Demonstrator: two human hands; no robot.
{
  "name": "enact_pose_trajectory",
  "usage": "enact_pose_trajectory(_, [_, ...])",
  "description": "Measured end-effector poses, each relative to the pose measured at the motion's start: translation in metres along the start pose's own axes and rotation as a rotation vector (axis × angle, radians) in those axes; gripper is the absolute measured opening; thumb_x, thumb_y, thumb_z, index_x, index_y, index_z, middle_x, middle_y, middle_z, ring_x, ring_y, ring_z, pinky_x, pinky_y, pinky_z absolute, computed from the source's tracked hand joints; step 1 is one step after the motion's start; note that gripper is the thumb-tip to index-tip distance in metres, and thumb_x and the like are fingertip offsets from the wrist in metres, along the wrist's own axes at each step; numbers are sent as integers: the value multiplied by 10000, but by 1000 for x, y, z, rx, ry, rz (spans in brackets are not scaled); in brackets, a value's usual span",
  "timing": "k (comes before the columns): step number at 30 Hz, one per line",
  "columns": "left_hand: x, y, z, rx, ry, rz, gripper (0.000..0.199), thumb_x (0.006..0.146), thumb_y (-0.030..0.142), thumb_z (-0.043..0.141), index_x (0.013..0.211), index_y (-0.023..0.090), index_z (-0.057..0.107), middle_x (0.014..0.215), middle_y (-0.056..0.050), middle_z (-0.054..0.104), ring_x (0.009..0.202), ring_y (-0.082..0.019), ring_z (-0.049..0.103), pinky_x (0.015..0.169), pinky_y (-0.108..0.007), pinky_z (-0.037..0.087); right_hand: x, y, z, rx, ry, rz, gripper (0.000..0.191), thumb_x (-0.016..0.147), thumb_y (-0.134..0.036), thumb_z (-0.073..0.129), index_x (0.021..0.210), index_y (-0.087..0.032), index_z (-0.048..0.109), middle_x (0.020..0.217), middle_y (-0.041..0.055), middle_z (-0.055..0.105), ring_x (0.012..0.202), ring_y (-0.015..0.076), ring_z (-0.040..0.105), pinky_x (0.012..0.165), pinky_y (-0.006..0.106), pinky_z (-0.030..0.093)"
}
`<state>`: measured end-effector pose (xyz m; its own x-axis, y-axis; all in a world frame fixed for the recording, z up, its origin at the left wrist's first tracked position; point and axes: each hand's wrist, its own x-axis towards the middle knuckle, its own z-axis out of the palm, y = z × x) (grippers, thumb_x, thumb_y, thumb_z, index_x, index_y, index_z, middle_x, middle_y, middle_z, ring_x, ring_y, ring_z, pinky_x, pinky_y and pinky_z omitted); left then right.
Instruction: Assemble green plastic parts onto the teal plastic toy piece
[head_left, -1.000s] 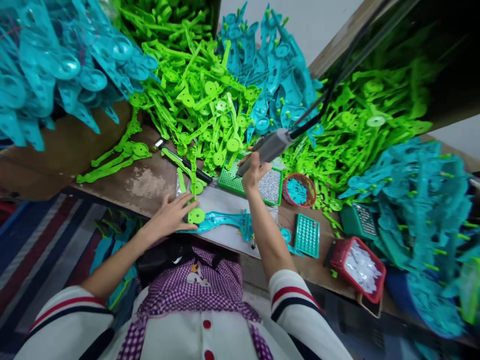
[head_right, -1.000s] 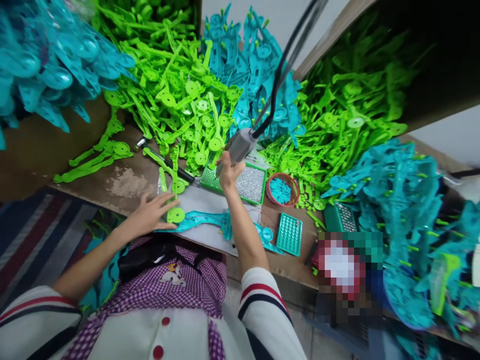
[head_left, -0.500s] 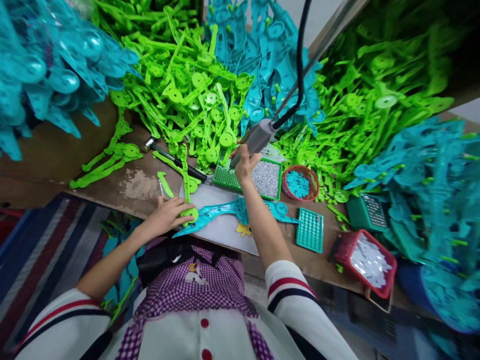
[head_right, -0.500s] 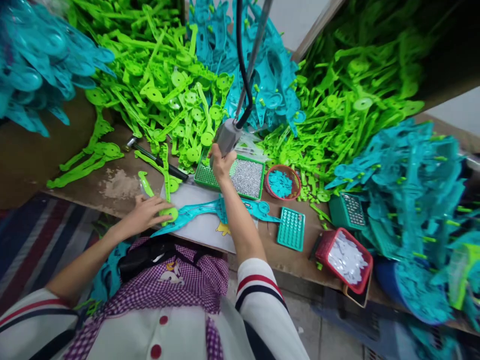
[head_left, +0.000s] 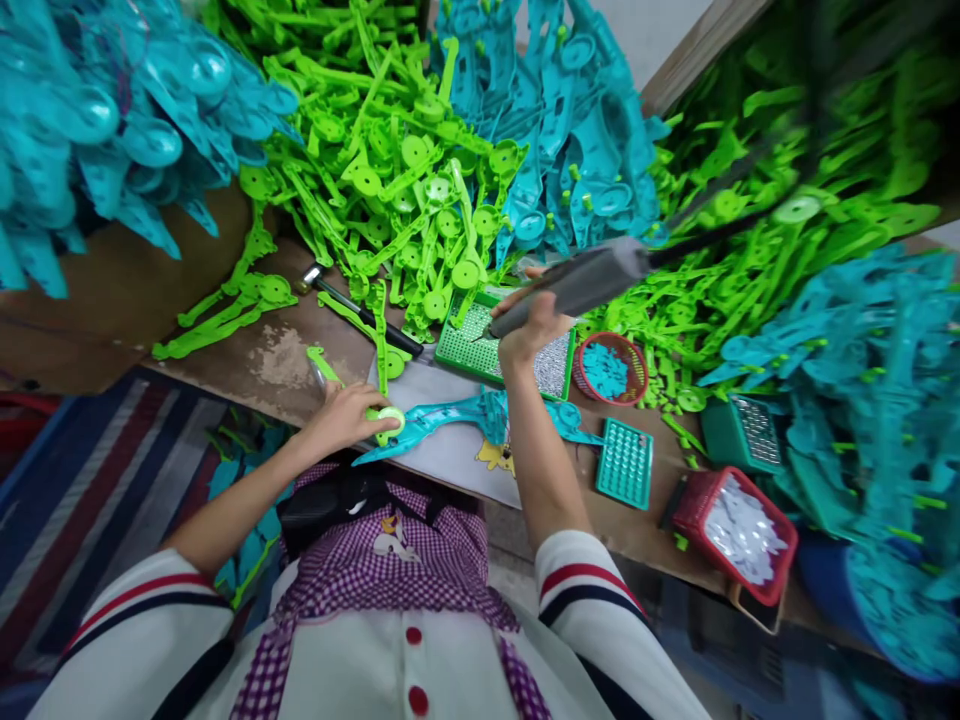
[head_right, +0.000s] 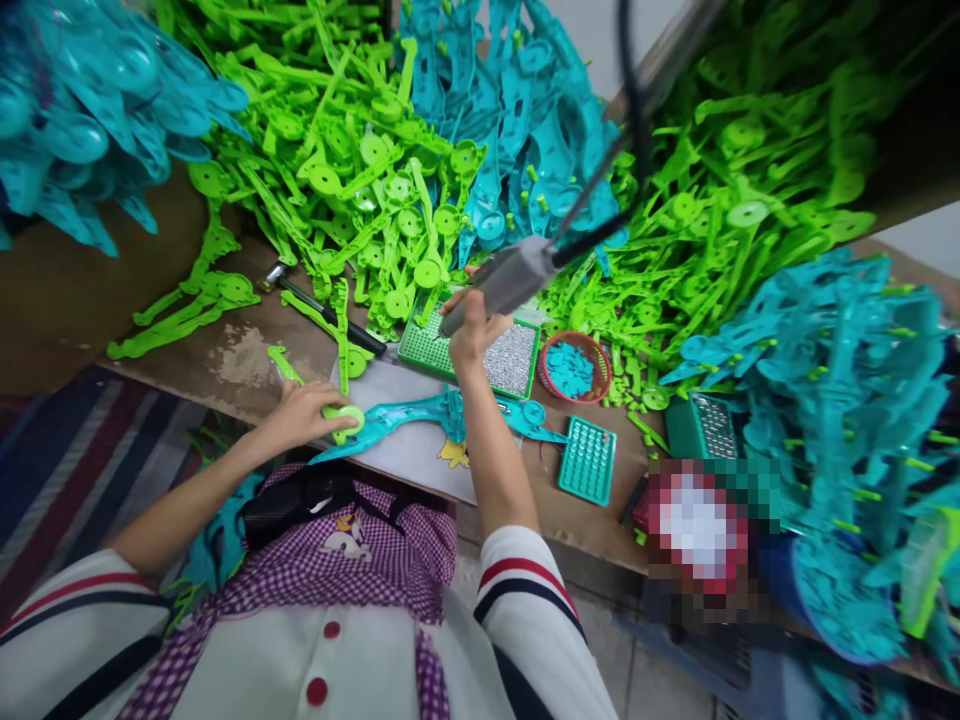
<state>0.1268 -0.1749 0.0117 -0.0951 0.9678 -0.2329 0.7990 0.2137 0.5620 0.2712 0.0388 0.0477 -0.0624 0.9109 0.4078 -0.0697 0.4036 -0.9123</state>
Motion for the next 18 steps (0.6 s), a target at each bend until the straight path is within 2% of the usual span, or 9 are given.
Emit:
enact_pose_trajectory(3, [3, 1, -4, 0, -28, -20, 305, 864, 483, 613, 906, 224, 769, 948, -70, 747, 960, -275, 633, 856, -383, 349, -40, -32, 1, 59, -108, 52, 835, 728, -890, 209, 944, -208, 639, 488, -47, 411, 391, 127, 483, 423, 276, 418])
enact_pose_trajectory(5, [5, 0, -7, -15, -56, 13, 284, 895, 435, 576, 902, 230, 772, 942, -63, 753, 948, -255, 634, 840, -361, 344, -74, -46, 7, 184, -253, 130, 831, 657, -929, 300, 925, -215, 629, 465, -47, 419, 378, 145, 476, 387, 287, 412])
enact_pose_trajectory(7, [7, -2, -9, -30, -70, 51, 275, 915, 384, 542, 896, 234, 772, 933, -52, 756, 927, -227, 632, 820, -336, 336, -105, -51, 13, 275, -395, 227, 827, 606, -943, 367, 906, -217, 626, 473, -31, 468, 392, 160, 495, 380, 300, 427])
enact_pose_trajectory(9, [7, -4, -8, -34, -59, 64, 263, 912, 353, 537, 883, 233, 770, 922, -47, 755, 921, -213, 628, 806, -324, 327, -126, -49, 18, 297, -477, 295, 844, 571, -967, 361, 865, -222, 627, 491, -10, 508, 436, 180, 535, 411, 324, 468])
enact_pose_trajectory(13, [4, -7, -2, -36, 4, 54, 198, 870, 304, 568, 879, 236, 753, 932, -41, 749, 939, -226, 619, 809, -339, 319, -145, -34, 23, 246, -562, 313, 740, 552, -943, 461, 738, -242, 608, 514, 12, 548, 532, 213, 599, 521, 379, 544])
enact_pose_trajectory(18, [4, -11, 4, 0, 31, 51, 159, 822, 235, 568, 747, 205, 706, 864, -45, 729, 899, -237, 619, 833, -379, 307, -153, -19, 28, 201, -588, 304, 573, 623, -768, 629, 758, -212, 626, 577, 30, 600, 636, 220, 656, 571, 356, 563])
